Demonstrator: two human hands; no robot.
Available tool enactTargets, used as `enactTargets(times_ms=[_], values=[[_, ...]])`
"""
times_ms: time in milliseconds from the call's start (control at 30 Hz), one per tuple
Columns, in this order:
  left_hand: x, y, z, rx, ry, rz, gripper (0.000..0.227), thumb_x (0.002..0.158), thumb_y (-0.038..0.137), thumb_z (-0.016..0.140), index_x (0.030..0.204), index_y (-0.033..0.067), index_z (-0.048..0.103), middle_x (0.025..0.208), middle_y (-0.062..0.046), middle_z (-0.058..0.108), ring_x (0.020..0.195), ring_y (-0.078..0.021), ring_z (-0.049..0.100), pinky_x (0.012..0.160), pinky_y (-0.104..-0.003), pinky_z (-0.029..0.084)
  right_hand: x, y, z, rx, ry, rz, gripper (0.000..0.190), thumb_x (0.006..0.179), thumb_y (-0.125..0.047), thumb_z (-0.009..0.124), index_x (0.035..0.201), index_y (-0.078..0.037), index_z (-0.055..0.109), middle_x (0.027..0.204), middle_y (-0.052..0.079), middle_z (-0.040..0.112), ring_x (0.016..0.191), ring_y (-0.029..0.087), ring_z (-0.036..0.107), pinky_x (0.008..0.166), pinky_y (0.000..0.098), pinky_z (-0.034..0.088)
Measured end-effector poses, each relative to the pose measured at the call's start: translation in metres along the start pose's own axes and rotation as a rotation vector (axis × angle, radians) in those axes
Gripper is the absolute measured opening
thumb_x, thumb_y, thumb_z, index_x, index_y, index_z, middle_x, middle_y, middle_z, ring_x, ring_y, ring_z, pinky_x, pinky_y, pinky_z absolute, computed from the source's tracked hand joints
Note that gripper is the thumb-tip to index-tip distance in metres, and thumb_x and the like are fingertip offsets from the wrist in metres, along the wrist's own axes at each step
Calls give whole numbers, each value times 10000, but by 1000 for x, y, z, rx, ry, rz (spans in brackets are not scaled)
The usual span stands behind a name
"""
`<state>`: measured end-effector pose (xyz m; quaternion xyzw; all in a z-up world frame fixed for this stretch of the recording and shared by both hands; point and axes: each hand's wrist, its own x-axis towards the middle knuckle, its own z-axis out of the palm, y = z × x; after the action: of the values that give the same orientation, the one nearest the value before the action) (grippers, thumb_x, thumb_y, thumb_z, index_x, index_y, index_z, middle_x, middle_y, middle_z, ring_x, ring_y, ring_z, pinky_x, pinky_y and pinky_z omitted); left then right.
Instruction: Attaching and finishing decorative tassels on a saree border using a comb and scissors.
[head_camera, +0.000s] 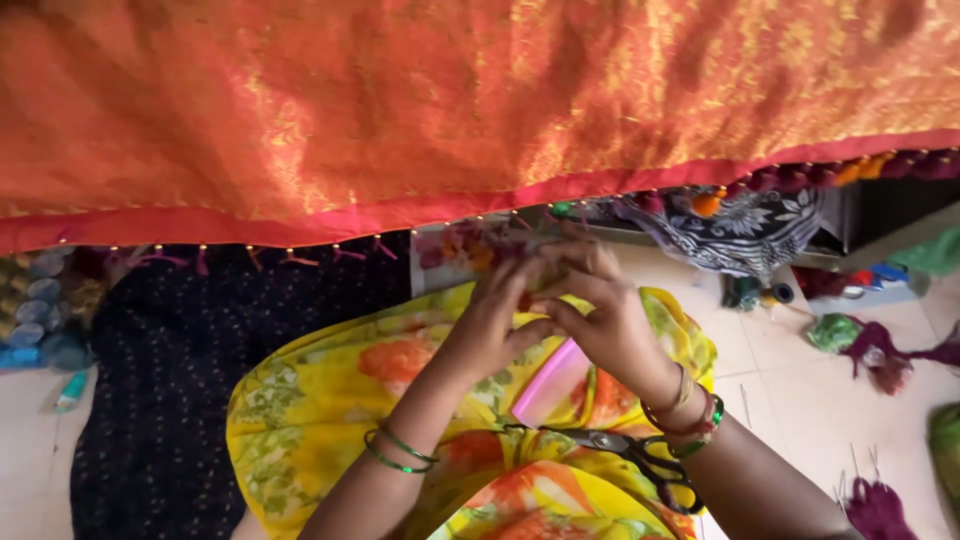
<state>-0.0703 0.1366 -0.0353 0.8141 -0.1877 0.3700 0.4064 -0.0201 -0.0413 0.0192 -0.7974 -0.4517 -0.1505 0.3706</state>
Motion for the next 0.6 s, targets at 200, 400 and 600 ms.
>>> enactTargets(times_ms=[200,400,600], values=[[-52,-12,26,-86,-339,-117,139,988,201,654,933,73,658,886,-122,691,912,-347,665,975,-508,475,-23,-4,-52,365,155,184,133,859,55,733,950,-31,690,1237,85,617,1447,314,488,1195,434,417],[-96,-43,-2,351,-474,-251,202,965,273,663,915,78,669,913,-127,704,897,-337,658,867,-487,494,-41,-22,-116,485,512,275,171,1019,101,628,1015,-69,647,1148,21,609,1348,227,588,1186,379,464],[-22,25,-8,-45,-261,-152,433,856,276,776,1197,29,675,1252,-201,655,1179,-387,599,1006,-468,454,-71,-13,-86,-4,120,293,212,717,57,776,893,-61,763,1142,82,634,1232,284,589,1071,425,471]])
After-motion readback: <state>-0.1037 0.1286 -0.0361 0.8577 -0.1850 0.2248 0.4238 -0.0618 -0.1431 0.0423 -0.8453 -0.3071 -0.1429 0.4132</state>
